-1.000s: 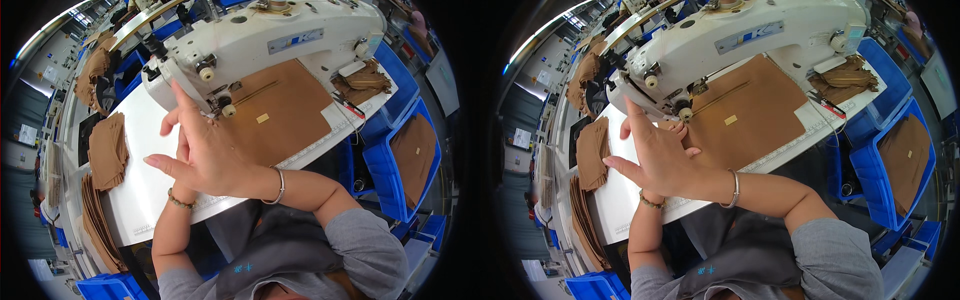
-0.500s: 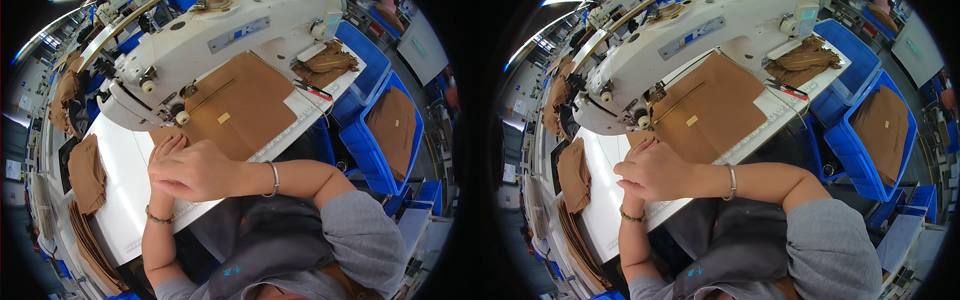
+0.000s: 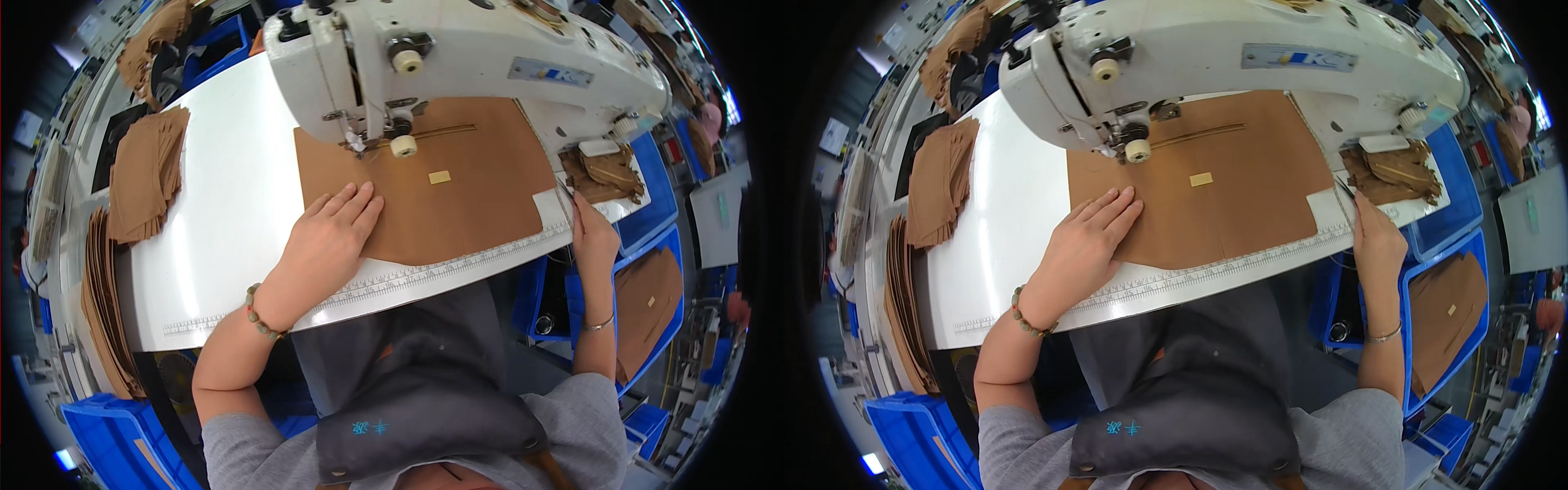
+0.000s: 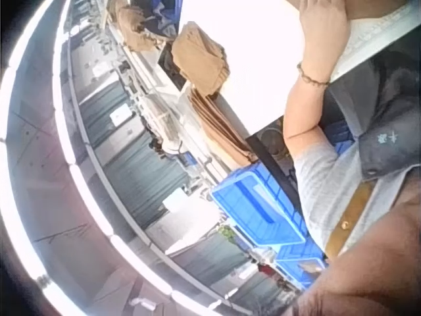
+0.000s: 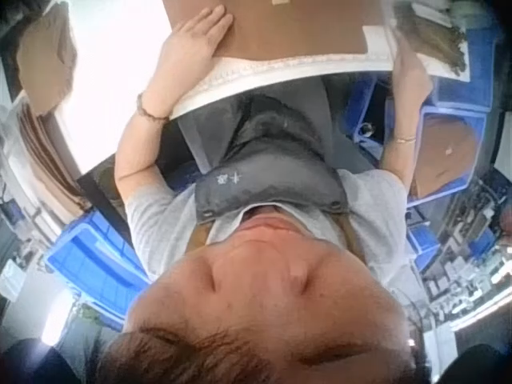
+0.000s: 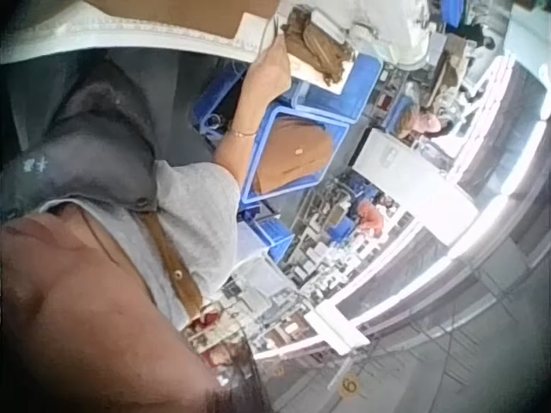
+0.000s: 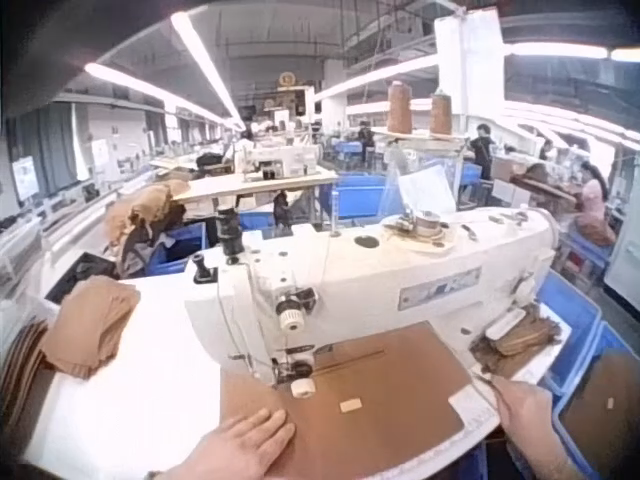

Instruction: Sewing leather pieces to assemble a bag component with a zipper.

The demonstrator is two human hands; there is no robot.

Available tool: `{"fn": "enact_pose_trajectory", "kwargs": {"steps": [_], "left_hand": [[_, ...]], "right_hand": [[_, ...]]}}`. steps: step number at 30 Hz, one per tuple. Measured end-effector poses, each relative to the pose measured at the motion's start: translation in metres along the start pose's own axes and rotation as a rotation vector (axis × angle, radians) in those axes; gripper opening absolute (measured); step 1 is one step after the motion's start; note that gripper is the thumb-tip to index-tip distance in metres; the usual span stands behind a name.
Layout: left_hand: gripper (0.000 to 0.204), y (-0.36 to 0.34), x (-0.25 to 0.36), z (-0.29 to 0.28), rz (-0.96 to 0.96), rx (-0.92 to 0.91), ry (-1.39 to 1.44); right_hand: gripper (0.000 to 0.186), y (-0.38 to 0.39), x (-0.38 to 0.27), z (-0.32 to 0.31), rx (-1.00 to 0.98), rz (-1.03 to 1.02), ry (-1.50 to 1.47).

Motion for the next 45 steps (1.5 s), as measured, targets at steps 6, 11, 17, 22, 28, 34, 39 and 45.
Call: {"fn": "enact_pose_trajectory", "kwargs": {"steps": [6, 11, 17, 22, 28, 34, 39, 45], "left_hand": [[0.048, 0.011, 0.008, -0.004, 0.027, 0.182, -0.116], [0.047, 0.067, 0.07, -0.022, 0.009, 0.095, 0.045], [0.046, 0.096, 0.089, -0.017, -0.036, 0.164, 0.04], [0.045, 0.102, 0.087, -0.005, -0.037, 0.225, 0.05], [0.04, 0.108, 0.084, 0.004, -0.053, 0.323, 0.051], [0.033, 0.11, 0.081, 0.009, -0.015, 0.387, 0.022], [0.031, 0.112, 0.08, 0.011, 0.029, 0.438, -0.04], [0.03, 0.115, 0.078, 0.01, 0.045, 0.451, -0.048]], "right_hand": [[0.029, -0.005, 0.056, -0.029, 0.115, 0.301, -0.268], [0.03, -0.028, 0.053, -0.061, 0.102, 0.533, -0.351], [0.036, -0.062, -0.083, -0.034, -0.219, -0.006, -0.654], [0.035, -0.06, -0.195, 0.008, -0.074, -0.743, -0.432], [0.034, -0.05, -0.239, 0.041, -0.112, -0.866, -0.647], [0.031, -0.083, -0.23, 0.054, -0.025, -0.794, -0.441], [0.028, -0.076, -0.234, 0.071, -0.124, -0.782, -0.505], [0.032, -0.085, -0.118, 0.039, -0.087, -0.455, -0.321]]}}
Point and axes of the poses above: each hand's wrist, its own y-axis away from the middle knuckle, its own z-axis out of the palm, x = y × z, the point moved 6 cm from there along -y, towards the middle knuckle, and after that the axes turned 9 degrees about x, right-handed, at the moved point
